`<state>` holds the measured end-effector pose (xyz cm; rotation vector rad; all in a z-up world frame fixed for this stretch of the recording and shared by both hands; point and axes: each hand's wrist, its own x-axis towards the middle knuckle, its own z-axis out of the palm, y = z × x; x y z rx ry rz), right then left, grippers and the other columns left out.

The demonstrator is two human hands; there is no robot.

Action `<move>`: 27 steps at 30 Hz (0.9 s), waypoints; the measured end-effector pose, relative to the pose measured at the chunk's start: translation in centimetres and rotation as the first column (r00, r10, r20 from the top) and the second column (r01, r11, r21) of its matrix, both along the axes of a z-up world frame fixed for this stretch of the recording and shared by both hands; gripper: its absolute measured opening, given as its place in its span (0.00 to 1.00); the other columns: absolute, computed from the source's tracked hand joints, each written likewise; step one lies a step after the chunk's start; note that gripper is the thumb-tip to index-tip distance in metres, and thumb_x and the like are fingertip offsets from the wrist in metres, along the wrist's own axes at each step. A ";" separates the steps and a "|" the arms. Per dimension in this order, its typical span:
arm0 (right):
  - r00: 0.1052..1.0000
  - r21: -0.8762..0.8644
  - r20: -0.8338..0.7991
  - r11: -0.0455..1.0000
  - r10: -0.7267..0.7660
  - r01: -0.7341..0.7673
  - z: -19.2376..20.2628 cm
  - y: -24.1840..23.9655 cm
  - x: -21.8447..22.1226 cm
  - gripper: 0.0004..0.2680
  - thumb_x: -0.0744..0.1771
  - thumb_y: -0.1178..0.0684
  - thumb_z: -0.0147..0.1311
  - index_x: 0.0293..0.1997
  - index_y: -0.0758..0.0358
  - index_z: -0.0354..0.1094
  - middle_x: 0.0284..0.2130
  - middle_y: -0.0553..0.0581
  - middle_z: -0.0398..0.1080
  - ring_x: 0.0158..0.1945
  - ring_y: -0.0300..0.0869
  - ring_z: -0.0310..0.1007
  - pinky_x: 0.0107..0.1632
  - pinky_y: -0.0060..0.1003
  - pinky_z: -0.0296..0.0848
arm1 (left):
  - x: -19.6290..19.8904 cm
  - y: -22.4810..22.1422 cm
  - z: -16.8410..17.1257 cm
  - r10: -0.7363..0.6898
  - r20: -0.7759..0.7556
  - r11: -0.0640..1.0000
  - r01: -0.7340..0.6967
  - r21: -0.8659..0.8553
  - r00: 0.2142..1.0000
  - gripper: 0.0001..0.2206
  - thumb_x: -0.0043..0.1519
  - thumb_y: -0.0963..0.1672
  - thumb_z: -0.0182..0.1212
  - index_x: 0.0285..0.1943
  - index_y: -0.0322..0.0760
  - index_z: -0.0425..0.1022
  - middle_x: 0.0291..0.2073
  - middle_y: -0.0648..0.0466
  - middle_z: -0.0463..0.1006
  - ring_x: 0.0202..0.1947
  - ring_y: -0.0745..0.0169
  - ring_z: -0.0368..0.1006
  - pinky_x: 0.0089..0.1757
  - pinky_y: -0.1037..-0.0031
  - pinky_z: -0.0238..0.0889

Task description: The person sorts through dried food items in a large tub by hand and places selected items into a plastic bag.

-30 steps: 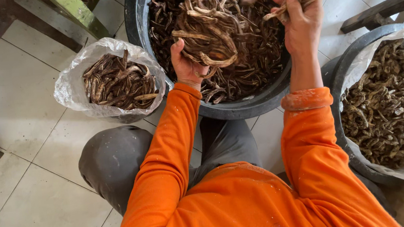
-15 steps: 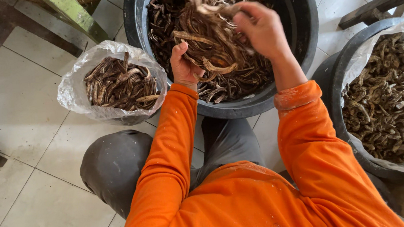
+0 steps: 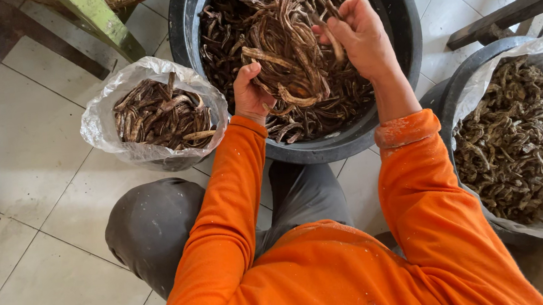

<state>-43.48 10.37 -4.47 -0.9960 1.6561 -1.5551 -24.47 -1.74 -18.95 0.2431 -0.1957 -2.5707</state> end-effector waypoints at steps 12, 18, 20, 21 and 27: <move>0.649 0.109 -0.761 0.986 0.001 0.127 -1.3 -2.6 4.4 0.15 0.69 0.51 0.65 0.56 0.71 0.68 0.44 0.62 0.75 0.45 0.43 0.73 0.47 0.41 0.74 | -1.2 0.0 -2.1 -0.022 0.087 0.996 0.029 -0.083 0.996 0.14 0.58 0.42 0.65 0.50 0.26 0.78 0.41 0.43 0.82 0.32 0.53 0.78 0.28 0.69 0.71; 0.804 -0.078 -0.499 0.941 -0.322 0.329 -3.5 -2.6 1.8 0.13 0.70 0.46 0.63 0.41 0.67 0.65 0.31 0.49 0.74 0.29 0.33 0.76 0.32 0.32 0.77 | -1.0 0.0 -0.8 0.026 -0.104 0.998 -0.020 0.056 0.994 0.16 0.55 0.43 0.63 0.50 0.26 0.77 0.41 0.43 0.83 0.40 0.48 0.82 0.41 0.60 0.79; 0.742 -0.165 -0.496 0.888 -0.451 0.429 -3.5 -2.1 0.6 0.18 0.69 0.46 0.71 0.37 0.69 0.61 0.28 0.52 0.67 0.27 0.33 0.70 0.30 0.33 0.77 | -0.8 0.0 -0.1 0.045 -0.114 0.998 -0.039 0.056 0.993 0.15 0.57 0.43 0.63 0.49 0.27 0.77 0.41 0.43 0.83 0.39 0.48 0.82 0.40 0.60 0.79; 0.745 -0.193 -0.476 0.882 -0.467 0.429 -3.3 -1.9 0.0 0.16 0.70 0.46 0.68 0.39 0.68 0.64 0.29 0.51 0.71 0.28 0.33 0.73 0.33 0.32 0.77 | -0.9 0.0 0.1 0.063 -0.106 0.997 -0.058 0.053 0.992 0.13 0.58 0.43 0.63 0.48 0.27 0.77 0.41 0.43 0.83 0.39 0.48 0.82 0.39 0.60 0.79; 0.846 -0.243 -0.183 0.857 -0.501 0.455 -1.5 -2.1 -0.5 0.10 0.71 0.49 0.64 0.43 0.67 0.70 0.32 0.51 0.74 0.37 0.35 0.73 0.45 0.32 0.74 | -1.1 0.1 -1.6 -0.017 -0.148 1.000 0.018 0.005 0.989 0.12 0.58 0.42 0.64 0.46 0.28 0.78 0.40 0.43 0.83 0.38 0.48 0.82 0.37 0.62 0.78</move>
